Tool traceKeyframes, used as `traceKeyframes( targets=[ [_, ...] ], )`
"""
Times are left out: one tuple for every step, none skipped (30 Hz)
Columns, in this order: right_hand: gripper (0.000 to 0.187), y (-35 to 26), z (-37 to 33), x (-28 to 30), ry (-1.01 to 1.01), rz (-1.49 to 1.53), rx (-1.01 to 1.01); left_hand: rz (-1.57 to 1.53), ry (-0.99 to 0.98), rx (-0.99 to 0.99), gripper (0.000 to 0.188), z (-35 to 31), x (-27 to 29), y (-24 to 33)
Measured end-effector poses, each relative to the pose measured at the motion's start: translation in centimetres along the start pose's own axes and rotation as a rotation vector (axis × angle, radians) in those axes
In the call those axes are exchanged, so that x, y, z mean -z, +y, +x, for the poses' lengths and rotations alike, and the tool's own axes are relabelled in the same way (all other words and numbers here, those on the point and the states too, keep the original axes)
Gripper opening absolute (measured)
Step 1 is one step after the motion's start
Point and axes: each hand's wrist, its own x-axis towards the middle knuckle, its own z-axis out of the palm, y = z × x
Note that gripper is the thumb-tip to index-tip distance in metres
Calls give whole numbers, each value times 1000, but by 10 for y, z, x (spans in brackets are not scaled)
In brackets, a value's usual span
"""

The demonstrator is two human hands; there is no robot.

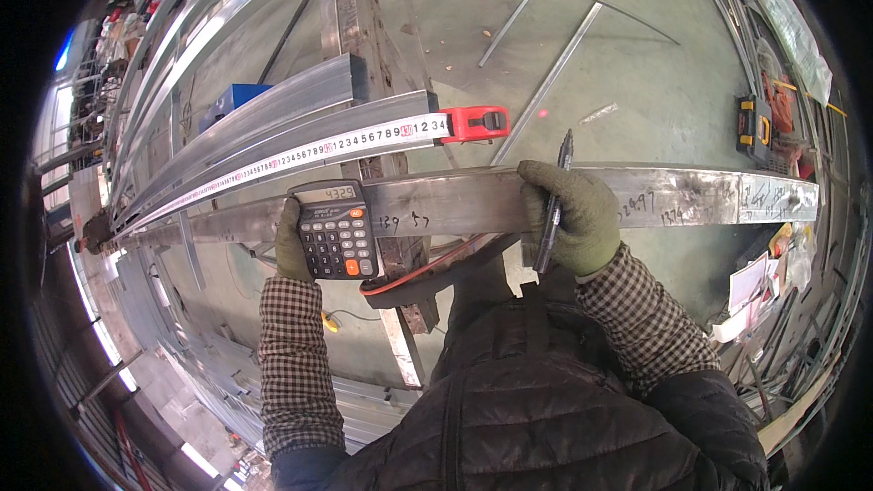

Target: The person measures a long metal beam with a tape measure, uses a calculator to compute values, and marks measurement points on the beam with a marker. The person repeats this process for multiple points along the beam.

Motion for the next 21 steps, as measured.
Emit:
traceKeyframes(
  targets=[
    [36, 0, 0, 0, -2, -15, 10, -7, -2, -2, 57, 1, 1, -1],
    [35, 0, 0, 0, 4, -28, 14, -14, -3, -5, 57, 1, 2, -2],
    [35, 0, 0, 0, 8, -41, 18, -9, 11, -3, 58, 2, 3, -3],
    [35, 0, 0, 0, 13, -54, 22, -4, 25, -2, 58, 3, 5, -4],
    [35, 1, 1, 0, 21, -51, 35, 1, 25, -7, 59, 4, 7, -5],
    [35, 1, 1, -1, 29, -49, 47, -8, 22, 10, 60, 4, 9, -5],
    [35, 1, 1, -1, 32, -41, 50, -17, 6, 22, 61, 4, 11, -5],
    [34, 2, 1, -1, 25, -42, 40, -12, 5, 34, 63, 4, 12, -5],
    [34, 2, 0, 0, 14, -38, 20, -10, 2, 29, 62, 4, 13, -5],
    [34, 1, 0, 0, 2, -34, 0, 7, 13, 25, 62, 3, 14, -5],
    [33, 2, 0, 0, 5, -42, 10, 25, 25, 21, 62, 3, 15, -5],
    [33, 2, -1, 1, 8, -51, 19, 9, 10, 22, 62, 3, 15, -5],
    [33, 2, -1, 1, 11, -60, 29, -8, -4, 22, 61, 3, 14, -5],
    [32, 2, -1, 1, 11, -58, 27, -9, 0, 24, 61, 4, 13, -5],
    [31, 2, -1, 0, 11, -57, 24, -20, -1, 15, 61, 3, 12, -5],
    [30, 2, -1, 0, 11, -55, 22, -17, 16, 8, 60, 3, 11, -6],
    [30, 2, -1, 0, 0, -29, -2, -18, 4, -2, 60, 3, 10, -5],
    [30, 2, -1, 0, -11, -3, -26, -4, 50, 3, 59, 4, 9, -5],
    [30, 3, -1, 0, -24, 33, -55, 5, 66, 6, 59, 4, 8, -4],
    [30, 3, -1, 0, -30, 8, -44, 19, 97, 12, 58, 4, 8, -4],
    [31, 3, -1, 1, -38, -6, -37, 7, 71, -3, 57, 3, 7, -5]
  ],
)
